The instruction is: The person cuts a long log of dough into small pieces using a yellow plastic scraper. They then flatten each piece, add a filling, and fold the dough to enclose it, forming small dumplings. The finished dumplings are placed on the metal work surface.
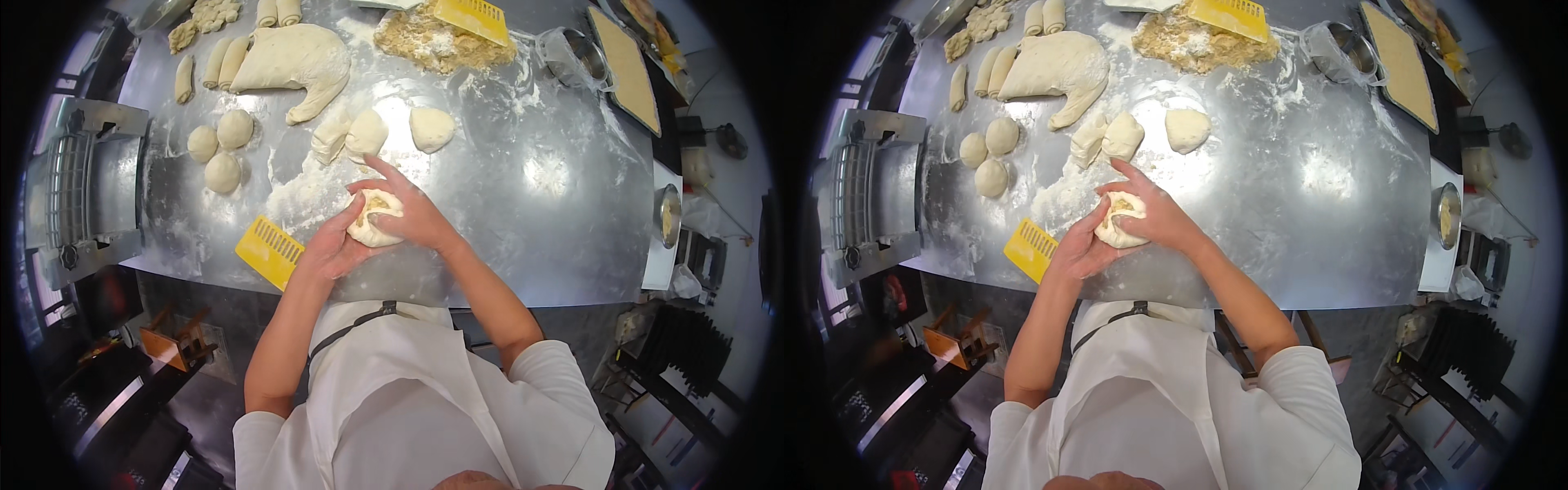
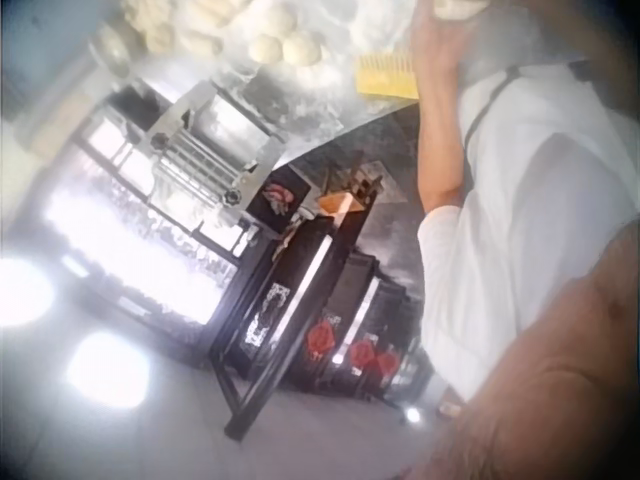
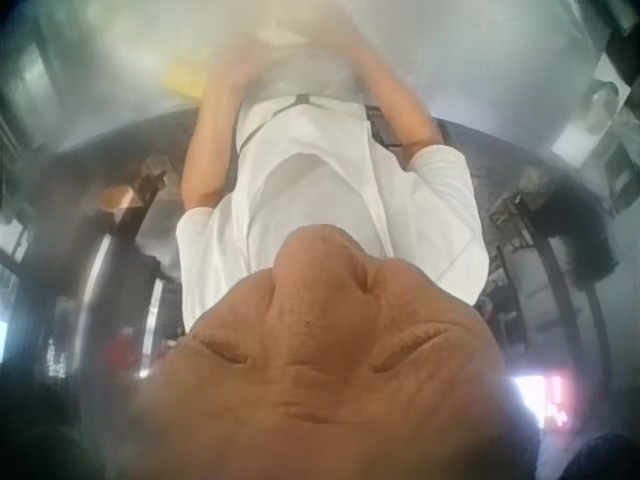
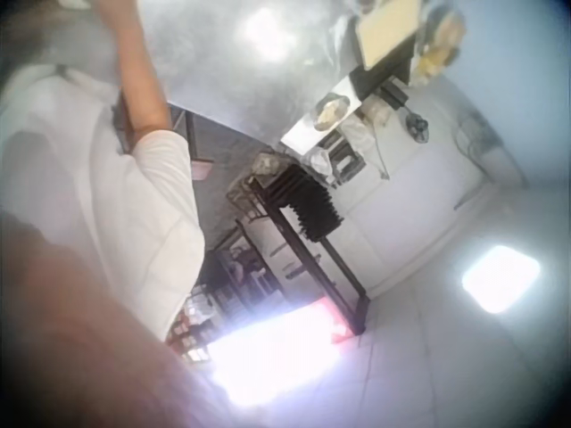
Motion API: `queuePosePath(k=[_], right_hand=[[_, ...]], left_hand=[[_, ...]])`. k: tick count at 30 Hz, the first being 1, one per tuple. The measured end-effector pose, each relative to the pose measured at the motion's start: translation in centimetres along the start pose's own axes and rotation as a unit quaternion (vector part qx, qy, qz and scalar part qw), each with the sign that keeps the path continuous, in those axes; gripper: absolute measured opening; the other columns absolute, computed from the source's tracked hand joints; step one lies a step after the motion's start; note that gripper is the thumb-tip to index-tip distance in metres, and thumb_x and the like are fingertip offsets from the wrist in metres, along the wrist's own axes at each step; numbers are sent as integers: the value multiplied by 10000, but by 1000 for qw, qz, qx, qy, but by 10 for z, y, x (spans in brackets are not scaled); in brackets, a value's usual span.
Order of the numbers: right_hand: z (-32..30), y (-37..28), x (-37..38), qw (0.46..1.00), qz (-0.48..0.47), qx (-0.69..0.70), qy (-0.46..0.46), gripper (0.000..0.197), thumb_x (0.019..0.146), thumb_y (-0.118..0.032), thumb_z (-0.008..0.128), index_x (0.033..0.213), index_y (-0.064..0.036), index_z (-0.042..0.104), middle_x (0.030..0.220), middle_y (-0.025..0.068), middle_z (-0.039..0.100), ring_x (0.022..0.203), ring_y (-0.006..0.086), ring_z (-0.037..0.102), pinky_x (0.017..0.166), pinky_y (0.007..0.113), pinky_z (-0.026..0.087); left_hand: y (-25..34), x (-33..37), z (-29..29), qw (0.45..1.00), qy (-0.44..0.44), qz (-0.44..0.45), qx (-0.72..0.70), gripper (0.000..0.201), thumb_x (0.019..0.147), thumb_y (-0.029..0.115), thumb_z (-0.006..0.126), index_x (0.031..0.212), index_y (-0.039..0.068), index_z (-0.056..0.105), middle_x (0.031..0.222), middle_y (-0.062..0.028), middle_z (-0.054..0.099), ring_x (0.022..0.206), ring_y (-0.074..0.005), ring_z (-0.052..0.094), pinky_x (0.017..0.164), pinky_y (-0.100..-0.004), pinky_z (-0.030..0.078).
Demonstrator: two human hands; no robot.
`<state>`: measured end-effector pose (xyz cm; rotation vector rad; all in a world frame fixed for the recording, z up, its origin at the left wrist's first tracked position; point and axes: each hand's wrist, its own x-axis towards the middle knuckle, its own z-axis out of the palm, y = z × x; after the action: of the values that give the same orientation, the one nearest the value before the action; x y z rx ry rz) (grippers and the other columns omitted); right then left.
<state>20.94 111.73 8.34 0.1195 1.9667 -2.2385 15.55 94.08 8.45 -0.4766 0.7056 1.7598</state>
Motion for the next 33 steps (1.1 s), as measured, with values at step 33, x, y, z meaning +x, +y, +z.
queuePosePath(k=[33], right_hand=[[195,9,42,942,-139,-91,291,510,795,57,511,1295,-38,474,1073,148,718,1025,228,692,903,350,563]], left_hand=[[63,-114,-86,994,68,83,-4,486,1094,454,364,1434,122,464,1416,-126,540,1280,-284,555,1046,-406,492]])
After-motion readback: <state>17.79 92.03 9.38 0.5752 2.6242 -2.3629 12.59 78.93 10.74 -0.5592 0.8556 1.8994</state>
